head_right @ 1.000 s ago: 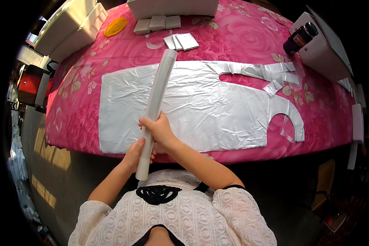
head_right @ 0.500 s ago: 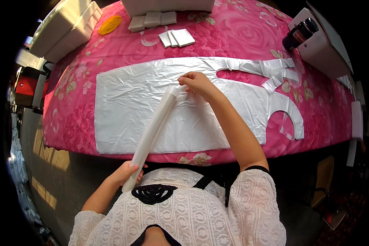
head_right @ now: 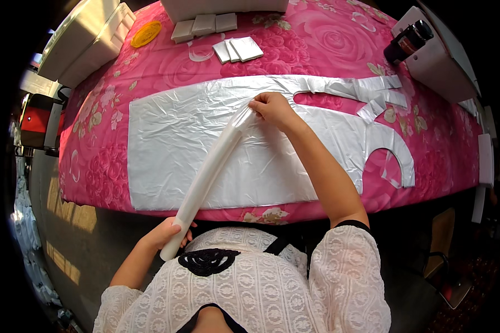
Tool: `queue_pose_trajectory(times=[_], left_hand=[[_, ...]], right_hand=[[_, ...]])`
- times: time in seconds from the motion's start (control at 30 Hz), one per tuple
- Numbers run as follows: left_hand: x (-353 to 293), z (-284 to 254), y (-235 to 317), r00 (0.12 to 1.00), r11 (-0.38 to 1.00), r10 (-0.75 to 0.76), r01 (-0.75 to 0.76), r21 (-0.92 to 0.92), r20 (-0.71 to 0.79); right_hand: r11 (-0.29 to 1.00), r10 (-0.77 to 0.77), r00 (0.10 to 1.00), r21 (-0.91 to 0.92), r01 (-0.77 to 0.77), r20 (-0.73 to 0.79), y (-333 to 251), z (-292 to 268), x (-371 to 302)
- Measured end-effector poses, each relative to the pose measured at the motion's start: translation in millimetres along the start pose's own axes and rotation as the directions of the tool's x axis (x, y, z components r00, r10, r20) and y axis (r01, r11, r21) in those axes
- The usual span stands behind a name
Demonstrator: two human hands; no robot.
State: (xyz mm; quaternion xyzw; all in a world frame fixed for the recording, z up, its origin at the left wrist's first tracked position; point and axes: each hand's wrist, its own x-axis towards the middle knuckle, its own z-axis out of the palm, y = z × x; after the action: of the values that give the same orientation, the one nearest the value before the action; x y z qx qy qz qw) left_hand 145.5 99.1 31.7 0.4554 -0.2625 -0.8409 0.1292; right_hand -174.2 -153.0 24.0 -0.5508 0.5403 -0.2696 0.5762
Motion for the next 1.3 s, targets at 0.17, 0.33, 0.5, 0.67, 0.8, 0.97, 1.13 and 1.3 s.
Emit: queue_pose_trajectory(times=[0.17, 0.33, 0.5, 0.67, 0.8, 0.97, 1.13, 1.3], left_hand=[[-33.5, -20.6, -3.7, 0.987, 0.979, -0.161, 0.163, 0.125, -0.023], [-52.1, -44.6, 6.3, 0.981, 0.875, -0.183, 0.195, 0.444, -0.070], [-13.4, -20.1, 96.7, 0.998, 0.441, 0.040, 0.032, 0.897, -0.055], [39.9, 12.5, 145.4, 0.874, -0.108, 0.486, 0.044, 0.993, 0.014], [80.1, 28.5, 136.8, 0.501, -0.592, 0.519, -0.374, 0.714, 0.692], [110.5, 55.7, 94.6, 0.690, -0.423, 0.321, -0.508, 0.750, 0.649], [116.9, 57.6, 72.3, 0.710, -0.438, 0.342, -0.459, 0.773, 0.615], [113.0, 57.1, 68.1, 0.713, -0.448, 0.331, -0.458, 0.768, 0.618]], right_hand=[[0.956, -0.170, 0.870, -0.293, 0.031, -0.463, 33.4, -127.8, 20.7], [0.951, -0.176, 0.836, -0.308, 0.009, -0.520, 32.7, -174.6, 10.1], [0.957, -0.267, 0.917, -0.193, 0.216, -0.298, 25.1, -111.2, 28.8], [0.941, -0.217, 0.965, -0.296, 0.167, -0.146, -2.5, -45.0, 35.0], [0.922, -0.232, 0.971, -0.332, 0.200, -0.059, -4.6, -35.6, 46.7], [0.921, -0.149, 0.988, -0.359, 0.152, 0.036, -9.1, -39.9, 59.2], [0.848, -0.345, 0.908, -0.495, 0.192, -0.238, -7.5, -37.4, 50.9], [0.779, -0.368, 0.924, -0.509, 0.367, 0.101, -29.8, 14.8, -60.7]])
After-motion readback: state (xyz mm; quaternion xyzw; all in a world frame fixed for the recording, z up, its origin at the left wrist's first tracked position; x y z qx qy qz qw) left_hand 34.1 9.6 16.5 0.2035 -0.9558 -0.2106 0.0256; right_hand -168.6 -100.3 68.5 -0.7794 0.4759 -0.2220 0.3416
